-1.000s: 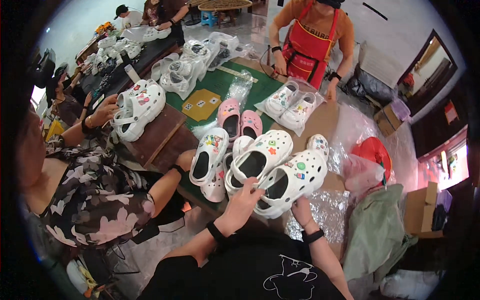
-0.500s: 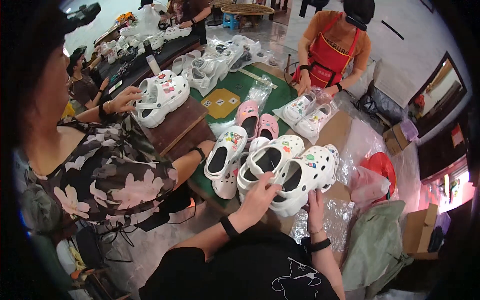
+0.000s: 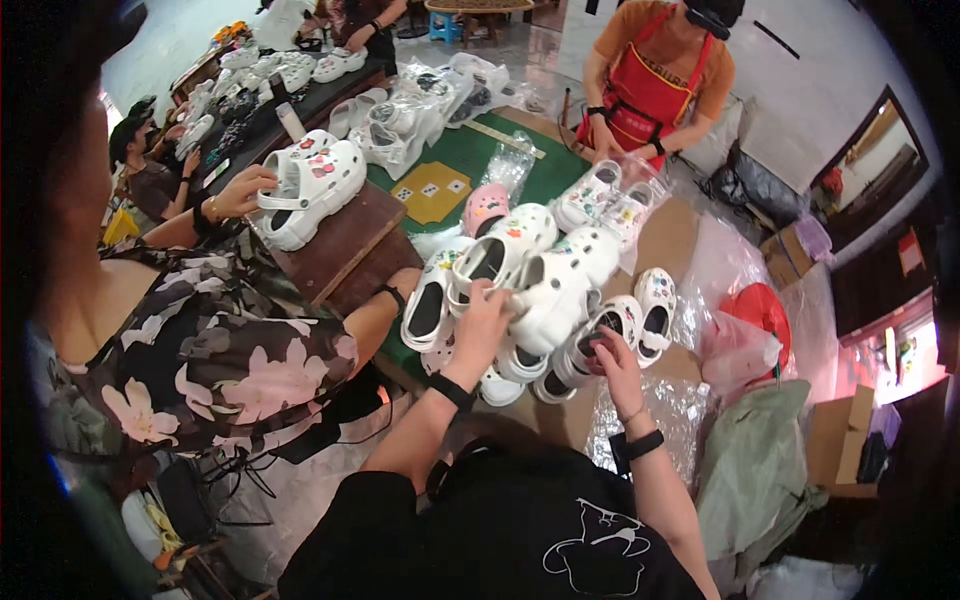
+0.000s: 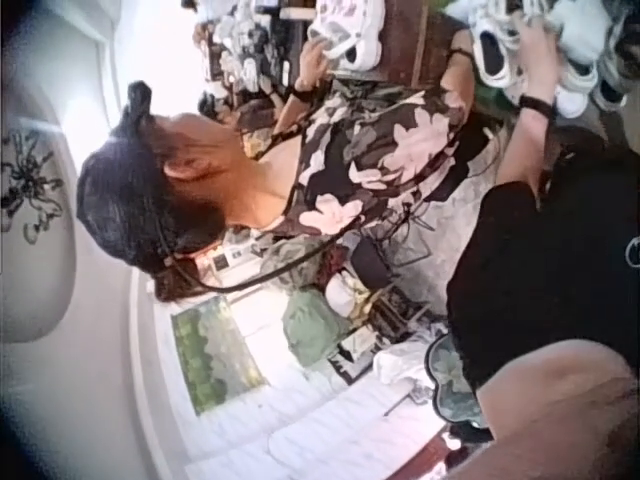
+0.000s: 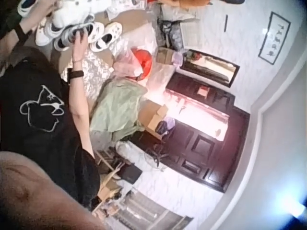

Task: Packaging white clogs into plastic bags and placing them in a large sack.

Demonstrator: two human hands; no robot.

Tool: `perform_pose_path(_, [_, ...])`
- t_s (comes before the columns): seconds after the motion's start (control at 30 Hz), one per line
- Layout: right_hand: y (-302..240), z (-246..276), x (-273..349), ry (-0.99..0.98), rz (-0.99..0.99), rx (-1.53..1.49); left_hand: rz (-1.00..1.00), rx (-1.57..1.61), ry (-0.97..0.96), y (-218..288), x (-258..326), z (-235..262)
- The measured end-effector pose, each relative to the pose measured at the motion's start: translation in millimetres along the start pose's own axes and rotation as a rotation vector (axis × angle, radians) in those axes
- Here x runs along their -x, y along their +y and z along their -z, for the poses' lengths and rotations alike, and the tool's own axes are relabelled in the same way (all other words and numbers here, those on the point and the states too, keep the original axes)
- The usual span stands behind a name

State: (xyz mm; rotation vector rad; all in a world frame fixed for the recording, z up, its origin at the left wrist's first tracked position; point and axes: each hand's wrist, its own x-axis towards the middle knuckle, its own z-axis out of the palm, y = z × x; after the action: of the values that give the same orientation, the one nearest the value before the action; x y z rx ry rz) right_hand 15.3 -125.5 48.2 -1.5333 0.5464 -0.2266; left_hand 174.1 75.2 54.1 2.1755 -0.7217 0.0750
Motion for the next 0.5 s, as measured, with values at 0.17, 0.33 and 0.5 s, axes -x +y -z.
perform_pose_path(0.17, [-10.7, 2.9, 12.1, 0.036, 0.348, 0.567, 0.040, 0.112, 0.026, -2.9, -20.2, -1.4])
perform_pose_path(0.33, [14.7, -1.7, 24.8, 0.003, 0.312, 0.868, 0.054, 0.141, 0.047, -8.5, -37.1, -9.8])
perform_pose_path(0.5, [11.2, 27.3, 29.9, 0.299, 0.205, 0.551, 0.150, 0.432, 0.112, -47.3, -41.4, -11.2])
